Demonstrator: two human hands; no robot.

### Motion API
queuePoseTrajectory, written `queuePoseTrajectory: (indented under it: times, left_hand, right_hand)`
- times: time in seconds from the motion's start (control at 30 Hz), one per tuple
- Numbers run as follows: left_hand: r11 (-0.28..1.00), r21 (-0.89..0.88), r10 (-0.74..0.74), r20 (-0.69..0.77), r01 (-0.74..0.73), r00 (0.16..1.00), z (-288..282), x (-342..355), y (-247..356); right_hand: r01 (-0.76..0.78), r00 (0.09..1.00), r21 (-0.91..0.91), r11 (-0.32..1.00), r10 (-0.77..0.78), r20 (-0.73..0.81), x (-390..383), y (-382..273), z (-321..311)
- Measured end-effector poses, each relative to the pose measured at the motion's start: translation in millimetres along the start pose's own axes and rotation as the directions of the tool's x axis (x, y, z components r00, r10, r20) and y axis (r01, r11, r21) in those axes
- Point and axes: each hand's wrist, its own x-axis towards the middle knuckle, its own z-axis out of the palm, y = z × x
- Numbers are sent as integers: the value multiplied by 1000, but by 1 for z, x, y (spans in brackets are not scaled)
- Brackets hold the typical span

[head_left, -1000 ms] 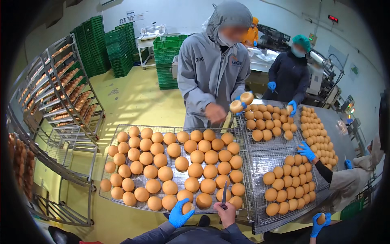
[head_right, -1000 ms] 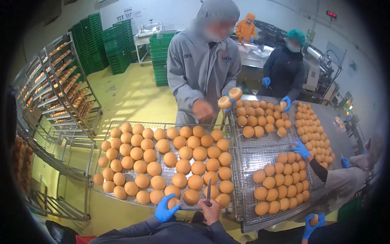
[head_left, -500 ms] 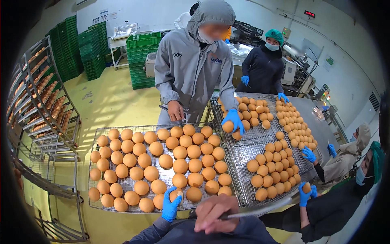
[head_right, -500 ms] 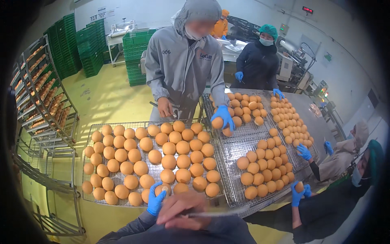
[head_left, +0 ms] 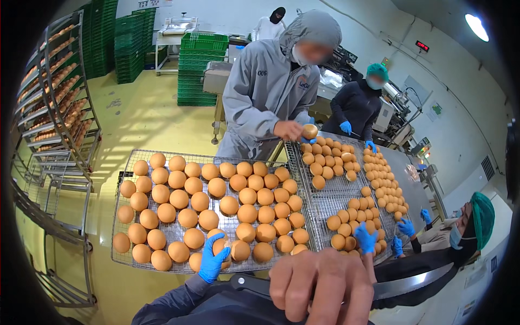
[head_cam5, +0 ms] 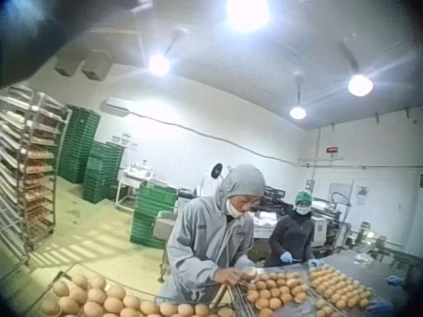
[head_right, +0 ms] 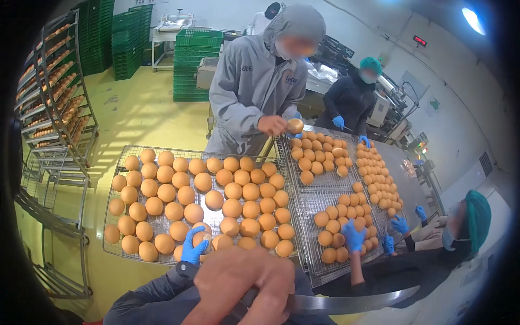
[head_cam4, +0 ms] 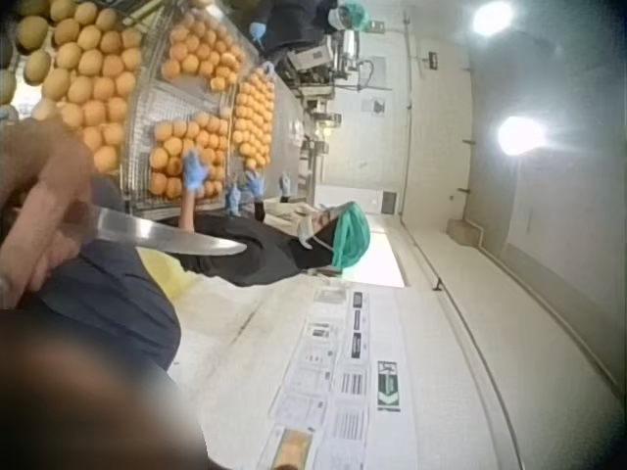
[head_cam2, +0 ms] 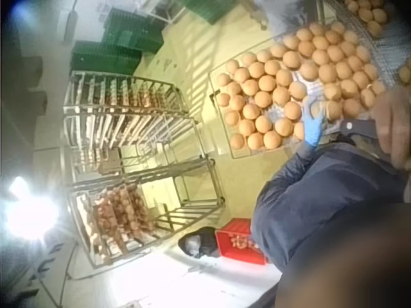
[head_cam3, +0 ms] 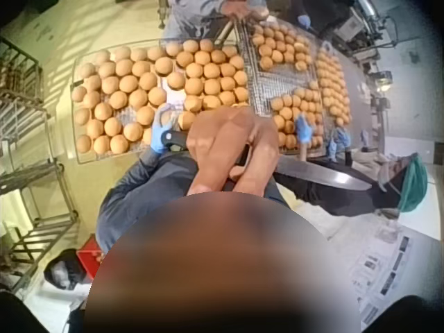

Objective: The person uses a small knife to score the bottom of bread rolls, then places them onto metal cooling racks organized on a table.

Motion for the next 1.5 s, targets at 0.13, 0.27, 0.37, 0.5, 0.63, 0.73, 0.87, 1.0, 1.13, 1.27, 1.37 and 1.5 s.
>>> queuePoseTrajectory:
  times: [0.13, 0.27, 0.37, 0.5, 0.63, 0.73, 0.87, 1.0, 1.13, 1.27, 1.37, 1.5]
  left_hand:
    - [994, -62, -85, -3, 85, 996, -13, -7, -19]
    - [997, 51, 51, 41, -53, 998, -20, 10, -32]
    - [998, -26, 58, -1, -58, 998, -1, -2, 20]
    - [997, -9, 81, 10, -81, 997, -4, -2, 21]
    - [996, -89, 21, -2, -21, 1000, -4, -6, 15]
    - [997, -57, 56, -1, -56, 998, -10, -4, 18]
    - [994, -19, 104, 27, -103, 994, -12, -4, 17]
    - [991, -56, 118, 4, -118, 993, -15, -3, 16]
    - [982, -175, 59, -30, -64, 998, -24, 0, 26]
    - [890, -457, 3, -23, -13, 1000, -40, 7, 45]
    - [839, -543, 57, 41, -26, 998, -39, 26, 59]
    - [823, -564, 65, -16, -63, 998, -52, 40, 59]
  right_hand:
    - [66, 995, 113, 991, -74, 71, 14, 20, 13]
    - [72, 983, 131, 989, -93, 158, 36, 25, 25]
    - [52, 974, 118, 992, -77, 215, 45, 24, 26]
    - [23, 978, 135, 991, -51, 203, 38, 27, 28]
    - [-12, 959, 179, 984, -40, 282, 21, 42, 13]
    - [-81, 943, 190, 978, 13, 331, 24, 45, 5]
    - [-170, 982, 199, 965, 148, 118, 22, 37, 20]
    - [-229, 959, 172, 958, 192, 208, 5, 47, 20]
    - [-251, 963, 181, 951, 225, 149, -25, 63, 23]
    - [-764, 644, -4, 646, 762, -65, -91, 57, 13]
    - [-873, 479, -79, 482, 813, -331, -184, 91, 7]
    - [-879, 97, 371, 300, 874, -476, -243, 84, 3]
